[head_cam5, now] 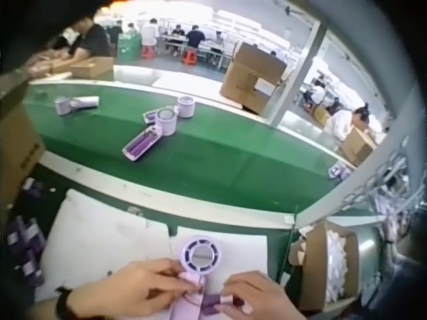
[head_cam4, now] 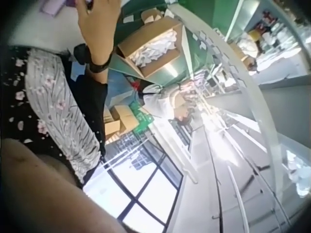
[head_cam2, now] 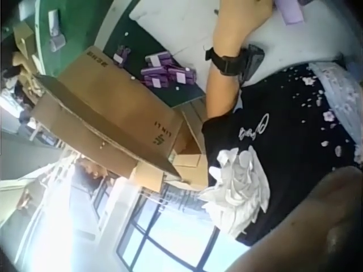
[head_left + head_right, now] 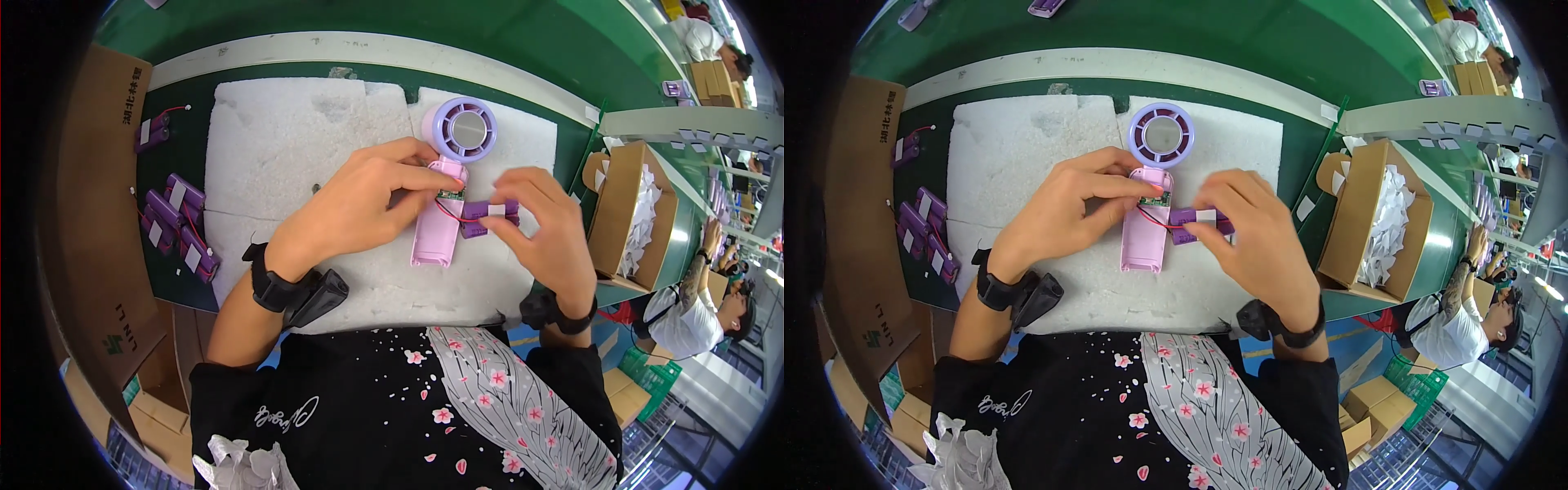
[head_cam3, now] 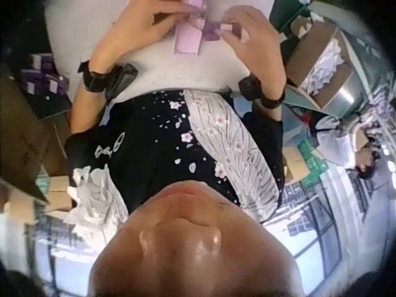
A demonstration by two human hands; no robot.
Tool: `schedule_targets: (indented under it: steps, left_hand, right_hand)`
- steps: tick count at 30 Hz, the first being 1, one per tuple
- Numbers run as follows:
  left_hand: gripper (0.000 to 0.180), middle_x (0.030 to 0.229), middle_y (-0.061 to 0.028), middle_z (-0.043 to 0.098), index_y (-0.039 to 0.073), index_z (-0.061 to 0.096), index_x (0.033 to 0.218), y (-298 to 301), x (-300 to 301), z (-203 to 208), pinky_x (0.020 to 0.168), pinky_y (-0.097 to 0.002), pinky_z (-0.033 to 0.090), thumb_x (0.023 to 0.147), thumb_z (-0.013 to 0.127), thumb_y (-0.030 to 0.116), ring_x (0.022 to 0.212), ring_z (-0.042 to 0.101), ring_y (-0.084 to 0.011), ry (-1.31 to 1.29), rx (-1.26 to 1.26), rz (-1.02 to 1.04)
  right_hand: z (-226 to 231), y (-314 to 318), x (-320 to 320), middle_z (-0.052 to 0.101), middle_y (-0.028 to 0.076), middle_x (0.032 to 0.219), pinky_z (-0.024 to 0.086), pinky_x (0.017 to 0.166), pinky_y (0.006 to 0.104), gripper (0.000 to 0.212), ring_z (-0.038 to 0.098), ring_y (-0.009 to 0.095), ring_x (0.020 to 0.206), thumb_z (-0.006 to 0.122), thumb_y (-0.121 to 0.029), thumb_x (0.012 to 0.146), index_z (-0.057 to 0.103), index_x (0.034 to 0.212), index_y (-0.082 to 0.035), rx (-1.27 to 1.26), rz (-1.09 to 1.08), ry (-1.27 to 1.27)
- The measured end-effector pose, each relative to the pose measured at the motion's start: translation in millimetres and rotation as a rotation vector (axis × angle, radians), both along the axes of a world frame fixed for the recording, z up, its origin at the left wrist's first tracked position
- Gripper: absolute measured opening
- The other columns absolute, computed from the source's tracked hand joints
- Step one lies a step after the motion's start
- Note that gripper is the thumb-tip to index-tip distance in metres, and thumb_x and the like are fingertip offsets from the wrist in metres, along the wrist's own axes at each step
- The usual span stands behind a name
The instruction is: Assembling handheld portable fans by installing components like circuit boards and batteries into the casings.
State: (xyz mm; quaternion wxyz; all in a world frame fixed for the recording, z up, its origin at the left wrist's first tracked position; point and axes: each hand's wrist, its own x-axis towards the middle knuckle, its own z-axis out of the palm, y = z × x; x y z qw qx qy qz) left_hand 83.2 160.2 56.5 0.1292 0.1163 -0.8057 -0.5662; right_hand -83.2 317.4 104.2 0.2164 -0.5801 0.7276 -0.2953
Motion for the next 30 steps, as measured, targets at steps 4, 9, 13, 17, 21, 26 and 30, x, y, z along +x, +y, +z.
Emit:
schedule_targets:
  steps: [4, 9, 13, 17, 21, 26, 30]
  left_hand:
    - [0.036, 0.109, -0.0128, 0.063, 0.007, 0.072, 0.105, -1, -1, 6, 0.080, -0.0316, 0.053, 0.073, 0.061, -0.007, 0.096, 0.064, -0.0262, -0.046, 0.050, 0.005]
    - [0.037, 0.109, -0.0131, 0.063, 0.008, 0.072, 0.103, 1, -2, 8, 0.080, -0.0309, 0.053, 0.071, 0.061, -0.007, 0.094, 0.065, -0.0260, -0.093, 0.084, 0.020]
    - [0.035, 0.111, -0.0136, 0.064, 0.008, 0.073, 0.101, 5, -3, 3, 0.079, -0.0303, 0.053, 0.071, 0.062, -0.004, 0.092, 0.066, -0.0258, -0.108, 0.072, 0.041]
    - [0.033, 0.111, -0.0144, 0.065, 0.008, 0.073, 0.099, 10, -5, -2, 0.078, -0.0304, 0.053, 0.070, 0.062, -0.002, 0.090, 0.066, -0.0258, -0.071, 0.053, 0.103]
    - [0.032, 0.110, -0.0145, 0.065, 0.008, 0.073, 0.099, 14, -6, -6, 0.078, -0.0308, 0.053, 0.071, 0.062, -0.002, 0.089, 0.066, -0.0263, -0.048, 0.017, 0.120]
    - [0.032, 0.110, -0.0144, 0.066, 0.009, 0.073, 0.100, 14, -7, -10, 0.077, -0.0304, 0.053, 0.072, 0.061, -0.001, 0.087, 0.067, -0.0260, -0.028, 0.017, 0.113]
    - [0.031, 0.111, -0.0143, 0.065, 0.009, 0.073, 0.100, 13, -5, -11, 0.075, -0.0294, 0.053, 0.073, 0.060, -0.001, 0.084, 0.066, -0.0242, -0.018, 0.029, 0.095]
  right_hand:
    - [5, 21, 0, 0.065, 0.012, 0.097, 0.051, 0.071, 0.0309, 0.019, 0.063, 0.027, 0.083, 0.075, -0.001, 0.071, 0.065, 0.087, 0.002, 0.059, 0.030, 0.149]
    - [-3, 25, 12, 0.066, 0.013, 0.101, 0.052, 0.073, 0.0333, 0.019, 0.063, 0.027, 0.085, 0.073, 0.002, 0.070, 0.066, 0.087, 0.002, -0.006, 0.032, 0.223]
    - [-3, 24, 17, 0.066, 0.013, 0.102, 0.053, 0.073, 0.0329, 0.017, 0.064, 0.028, 0.084, 0.073, 0.002, 0.070, 0.065, 0.085, 0.003, -0.031, 0.117, 0.389]
    - [-10, 25, 17, 0.067, 0.014, 0.101, 0.054, 0.071, 0.0324, 0.015, 0.064, 0.028, 0.083, 0.072, 0.002, 0.071, 0.065, 0.084, 0.004, -0.044, 0.151, 0.513]
    - [-13, 28, 13, 0.068, 0.015, 0.100, 0.054, 0.070, 0.0325, 0.012, 0.065, 0.028, 0.082, 0.071, 0.002, 0.071, 0.065, 0.082, 0.003, -0.063, 0.113, 0.476]
    - [-16, 29, 8, 0.069, 0.016, 0.100, 0.054, 0.068, 0.0331, 0.011, 0.066, 0.028, 0.080, 0.071, 0.003, 0.071, 0.067, 0.080, 0.002, -0.104, 0.053, 0.308]
    - [-18, 32, 10, 0.069, 0.015, 0.101, 0.054, 0.068, 0.0335, 0.011, 0.066, 0.028, 0.079, 0.072, 0.003, 0.070, 0.067, 0.080, 0.002, -0.120, 0.062, 0.321]
